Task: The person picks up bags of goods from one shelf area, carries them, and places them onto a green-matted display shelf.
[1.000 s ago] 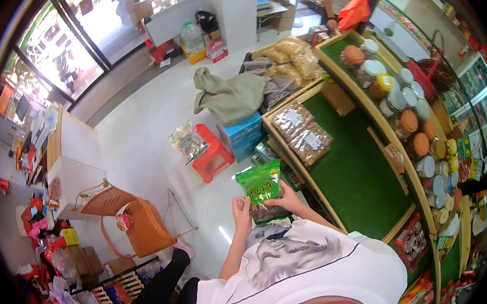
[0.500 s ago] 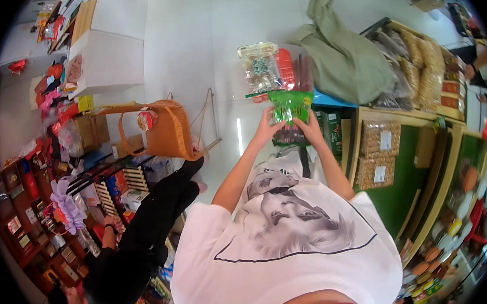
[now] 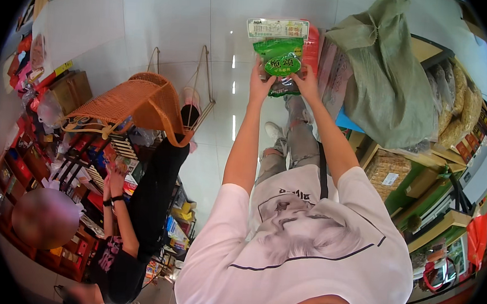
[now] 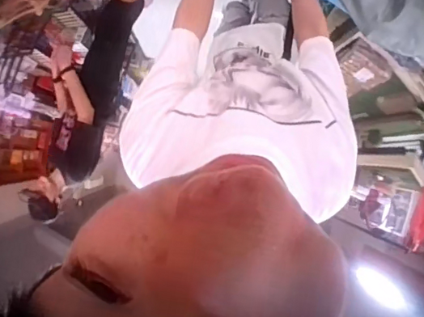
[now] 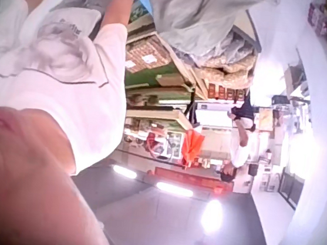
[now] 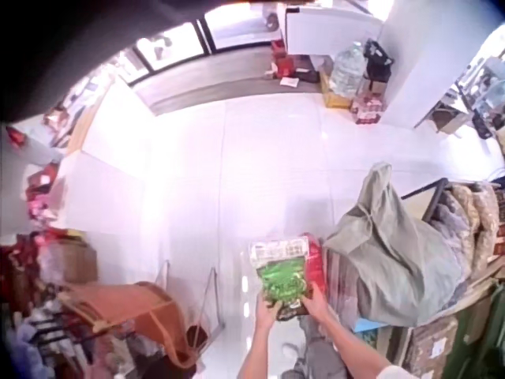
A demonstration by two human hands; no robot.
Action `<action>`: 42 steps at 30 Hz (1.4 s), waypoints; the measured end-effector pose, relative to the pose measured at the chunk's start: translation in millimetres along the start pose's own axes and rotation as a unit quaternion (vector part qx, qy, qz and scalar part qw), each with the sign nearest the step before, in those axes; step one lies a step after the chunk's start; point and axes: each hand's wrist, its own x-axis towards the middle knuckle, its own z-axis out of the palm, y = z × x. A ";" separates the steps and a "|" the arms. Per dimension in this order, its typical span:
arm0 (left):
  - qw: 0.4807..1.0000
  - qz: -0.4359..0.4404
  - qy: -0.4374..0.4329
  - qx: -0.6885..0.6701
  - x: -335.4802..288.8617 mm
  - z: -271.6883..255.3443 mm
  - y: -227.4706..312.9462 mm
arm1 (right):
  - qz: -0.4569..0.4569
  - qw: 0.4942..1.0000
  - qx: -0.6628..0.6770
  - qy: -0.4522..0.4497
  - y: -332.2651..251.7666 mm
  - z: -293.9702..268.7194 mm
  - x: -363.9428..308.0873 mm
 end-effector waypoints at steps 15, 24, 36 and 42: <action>0.990 -0.044 0.038 -0.131 3.9 -13.8 4.2 | 0.033 0.998 -0.041 -0.038 -19.3 4.5 -11.9; 0.998 -0.037 -0.005 0.057 -10.7 -23.5 -31.8 | 0.071 0.992 -0.102 -0.025 -23.5 -28.4 -36.5; 0.991 0.111 0.036 -0.058 12.6 13.6 -18.6 | 0.222 0.962 0.136 0.081 84.9 -73.4 -282.4; 0.981 0.138 0.004 0.133 -8.0 8.8 33.6 | 0.143 0.987 -0.006 0.069 97.5 -17.8 -255.5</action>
